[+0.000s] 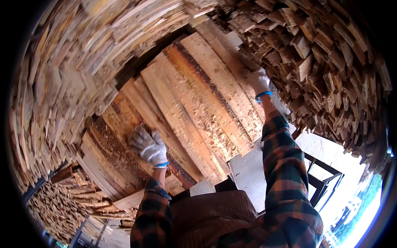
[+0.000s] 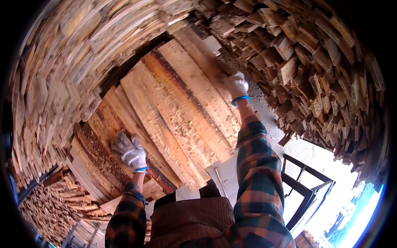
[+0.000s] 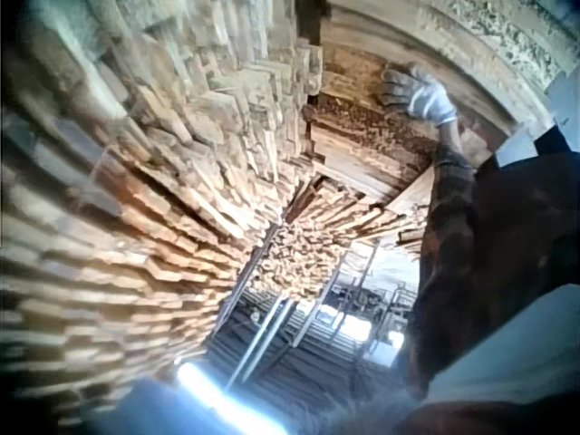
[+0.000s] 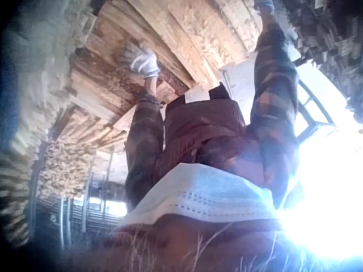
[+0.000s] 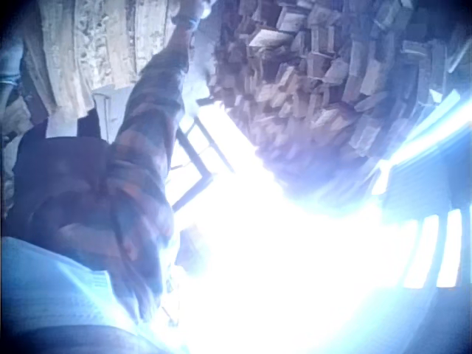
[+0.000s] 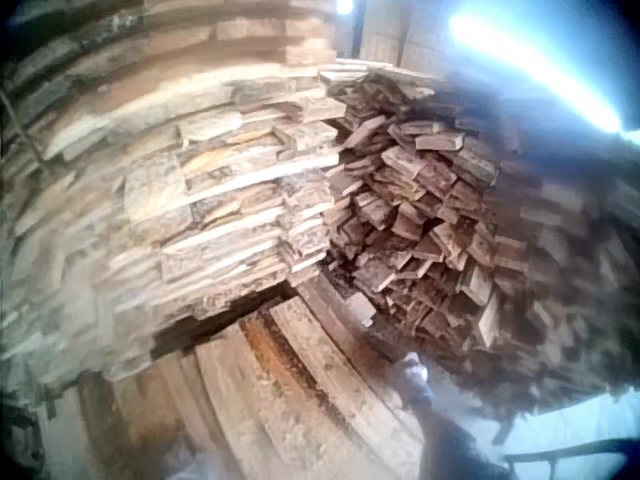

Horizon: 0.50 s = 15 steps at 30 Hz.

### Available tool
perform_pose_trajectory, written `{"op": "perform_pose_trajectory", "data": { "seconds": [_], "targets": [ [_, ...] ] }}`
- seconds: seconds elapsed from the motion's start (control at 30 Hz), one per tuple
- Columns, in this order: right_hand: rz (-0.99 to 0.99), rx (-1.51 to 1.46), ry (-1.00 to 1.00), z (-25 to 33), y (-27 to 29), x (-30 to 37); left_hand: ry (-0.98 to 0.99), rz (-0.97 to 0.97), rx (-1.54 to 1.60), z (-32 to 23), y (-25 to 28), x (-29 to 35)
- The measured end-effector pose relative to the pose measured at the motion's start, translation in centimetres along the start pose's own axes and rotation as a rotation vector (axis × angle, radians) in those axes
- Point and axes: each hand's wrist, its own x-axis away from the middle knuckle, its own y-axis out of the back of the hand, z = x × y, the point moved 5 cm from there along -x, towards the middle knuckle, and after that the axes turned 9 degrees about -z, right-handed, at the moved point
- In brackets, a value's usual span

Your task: The person repeatedly picks up wooden planks from a large pile and stacks them onto a metal rack. The worker wears gloves and a plaid shirt, handling the lumber one piece at a time to build a neat stack.

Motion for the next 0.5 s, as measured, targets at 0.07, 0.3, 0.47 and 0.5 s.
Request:
{"op": "perform_pose_trajectory", "data": {
  "seconds": [0.07, 0.3, 0.47, 0.5],
  "targets": [
    [0.031, 0.295, 0.18, 2.8, 1.3, 0.5, 0.033, -0.025, 0.059, 0.7, -0.2, 0.3],
    [0.419, 0.135, 0.578, 18.1, 0.8, 26.7, 0.062, 0.09, 0.125, 1.5, 1.0, 0.1],
    [0.085, 0.171, 0.584, 17.9, -2.7, 28.8, -0.022, 0.094, 0.167, 2.1, 2.3, 0.2],
    [0.157, 0.113, 0.612, 19.0, -1.2, 29.4, -0.054, 0.027, 0.253, 3.9, 1.7, 0.6]
  ]
}}
